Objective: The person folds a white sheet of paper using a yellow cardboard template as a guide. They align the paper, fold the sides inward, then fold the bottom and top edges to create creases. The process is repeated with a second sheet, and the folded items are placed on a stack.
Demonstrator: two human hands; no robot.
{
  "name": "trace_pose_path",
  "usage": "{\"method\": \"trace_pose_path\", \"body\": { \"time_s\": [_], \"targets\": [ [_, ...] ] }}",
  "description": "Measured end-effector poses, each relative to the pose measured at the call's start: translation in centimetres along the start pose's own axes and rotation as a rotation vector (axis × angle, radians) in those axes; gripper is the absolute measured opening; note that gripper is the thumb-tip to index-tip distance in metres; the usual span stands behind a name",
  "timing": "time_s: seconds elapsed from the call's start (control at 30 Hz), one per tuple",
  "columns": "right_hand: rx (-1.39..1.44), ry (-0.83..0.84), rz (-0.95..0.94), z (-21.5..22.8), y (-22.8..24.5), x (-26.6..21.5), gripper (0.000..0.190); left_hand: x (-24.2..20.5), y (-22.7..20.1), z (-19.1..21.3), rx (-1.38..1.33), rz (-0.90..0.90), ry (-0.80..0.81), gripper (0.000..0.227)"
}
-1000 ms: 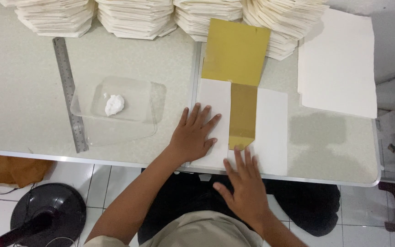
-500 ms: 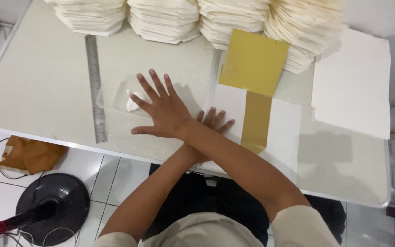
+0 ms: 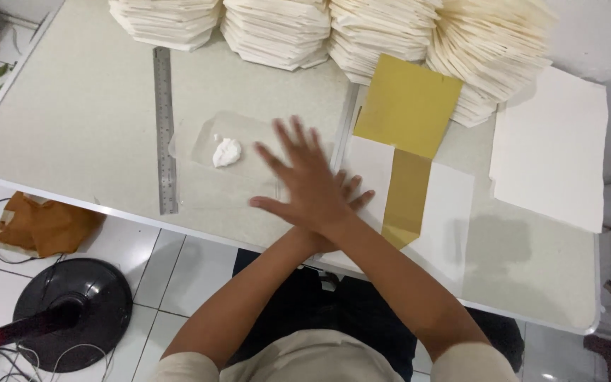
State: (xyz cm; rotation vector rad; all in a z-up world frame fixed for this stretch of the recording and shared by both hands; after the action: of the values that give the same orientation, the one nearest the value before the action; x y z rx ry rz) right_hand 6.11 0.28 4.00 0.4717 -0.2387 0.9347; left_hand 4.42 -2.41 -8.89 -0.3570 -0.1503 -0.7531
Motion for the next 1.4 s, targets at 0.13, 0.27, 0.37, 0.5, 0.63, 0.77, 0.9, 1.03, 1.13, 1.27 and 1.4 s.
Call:
{"method": "trace_pose_path", "body": {
  "time_s": [0.13, 0.27, 0.37, 0.5, 0.63, 0.77, 0.9, 1.03, 1.13, 1.27, 1.4],
  "targets": [
    [0.008, -0.142, -0.121, 5.2, -2.8, -7.5, 0.079, 1.4, -3.0, 5.7, -0.04, 0.127, 0.132, 0.074],
    [-0.058, -0.062, -0.402, 5.8, -3.5, -16.7, 0.076, 1.7, -3.2, 6.6, -0.046, 0.313, 0.353, 0.065],
    [-0.102, -0.008, -0.455, 4.7, -1.7, -21.0, 0.08, 1.3, -2.1, 2.9, 0.05, 0.249, 0.227, 0.066],
    [-0.12, -0.002, -0.521, 3.3, -0.3, -23.1, 0.084, 0.9, -1.9, 1.8, 0.149, 0.189, -0.006, 0.066],
    [-0.113, -0.023, -0.567, 3.1, -0.3, -23.0, 0.085, 0.7, -2.2, 2.4, 0.167, 0.164, -0.063, 0.065],
    [-0.157, -0.006, -0.544, 3.2, -0.4, -23.1, 0.087, 0.8, -2.2, 2.3, 0.177, 0.174, -0.031, 0.065],
    [-0.128, 0.024, -0.51, 3.5, 1.0, -24.2, 0.089, 0.9, -2.3, 2.7, 0.132, 0.188, -0.028, 0.063],
    [-0.054, -0.046, -0.51, 4.8, 0.9, -23.4, 0.073, 0.8, -2.4, 3.0, 0.144, 0.168, -0.102, 0.063],
    [-0.027, 0.03, -0.665, 4.1, -1.0, -22.6, 0.083, 0.9, -2.2, 2.6, 0.107, 0.201, 0.024, 0.064],
    [-0.192, 0.155, -0.639, 2.8, -1.4, -22.5, 0.097, 1.0, -2.2, 2.7, 0.138, 0.186, 0.002, 0.064],
    [-0.269, 0.257, -0.573, 3.0, 0.9, -24.5, 0.106, 0.9, -2.2, 2.7, 0.132, 0.187, -0.011, 0.064]
  ]
}}
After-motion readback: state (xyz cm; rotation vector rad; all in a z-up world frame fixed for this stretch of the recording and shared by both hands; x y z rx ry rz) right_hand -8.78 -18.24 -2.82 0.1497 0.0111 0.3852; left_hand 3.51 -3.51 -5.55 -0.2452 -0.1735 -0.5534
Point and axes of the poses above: each hand's wrist, its own x-axis towards the middle knuckle, its own z-axis out of the back of the hand, y = z × x, the point moved 5 cm from there along x, towards the middle knuckle, and after that the axes turned 2 degrees about -z, right-handed, at the moved point
